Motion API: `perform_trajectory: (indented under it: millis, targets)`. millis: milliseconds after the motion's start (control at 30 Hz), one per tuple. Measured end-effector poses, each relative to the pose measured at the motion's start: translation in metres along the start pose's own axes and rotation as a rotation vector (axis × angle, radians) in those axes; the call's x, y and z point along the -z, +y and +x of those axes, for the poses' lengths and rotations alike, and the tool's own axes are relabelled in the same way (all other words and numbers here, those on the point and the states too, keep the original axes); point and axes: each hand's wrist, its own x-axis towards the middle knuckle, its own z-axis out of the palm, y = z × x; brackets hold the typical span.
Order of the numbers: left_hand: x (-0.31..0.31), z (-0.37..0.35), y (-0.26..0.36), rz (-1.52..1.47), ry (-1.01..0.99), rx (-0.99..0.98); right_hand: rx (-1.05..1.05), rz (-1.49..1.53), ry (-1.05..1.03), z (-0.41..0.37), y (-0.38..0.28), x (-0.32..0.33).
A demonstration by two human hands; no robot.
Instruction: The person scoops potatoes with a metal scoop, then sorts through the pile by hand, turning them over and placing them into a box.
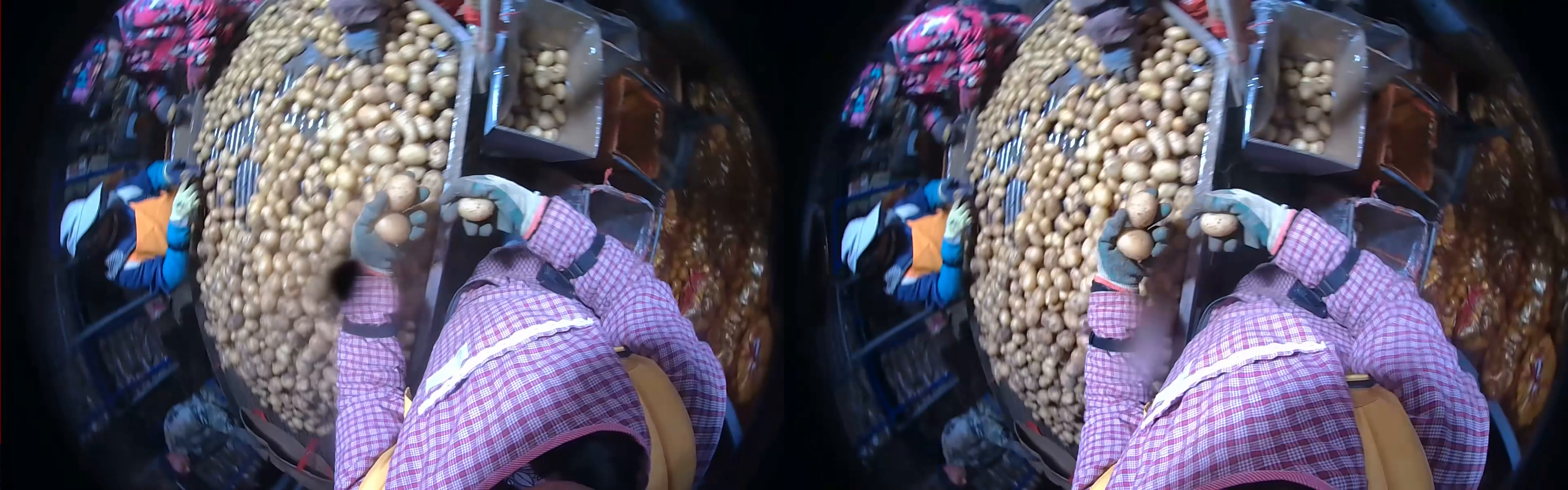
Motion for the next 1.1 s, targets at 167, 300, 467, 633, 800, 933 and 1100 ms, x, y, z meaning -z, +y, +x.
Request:
perform_trajectory:
  millis: [167, 300, 467, 633, 800, 933, 1100]
  targets:
    - [-0.067, 0.084, -0.040, 0.325, 0.193, 0.167, 0.245, 0.078, 0.355, -0.070, -0.012, 0.095]
    - [-0.102, 0.173, -0.084, 0.167, -0.021, 0.196, 0.556, -0.010, 0.567, -0.100, -0.056, 0.137]
    - [-0.082, 0.210, -0.129, 1.143, 0.293, -0.308, 0.880, -0.110, 0.778, -0.089, -0.103, 0.194]
    - [0.015, 0.077, -0.125, 1.122, -0.126, -0.364, 0.506, -0.419, 0.623, -0.041, -0.071, 0.090]
    - [0.036, -0.091, -0.073, 0.337, 0.471, -0.004, 0.273, -0.638, 0.233, 0.082, -0.032, -0.031]
    - [0.065, -0.171, -0.046, 0.390, 0.697, -0.286, 0.633, -1.303, 0.003, 0.210, -0.013, -0.077]
    - [0.098, -0.218, -0.012, 0.498, 0.801, -0.586, 0.415, -1.874, 0.088, 0.271, 0.009, -0.105]
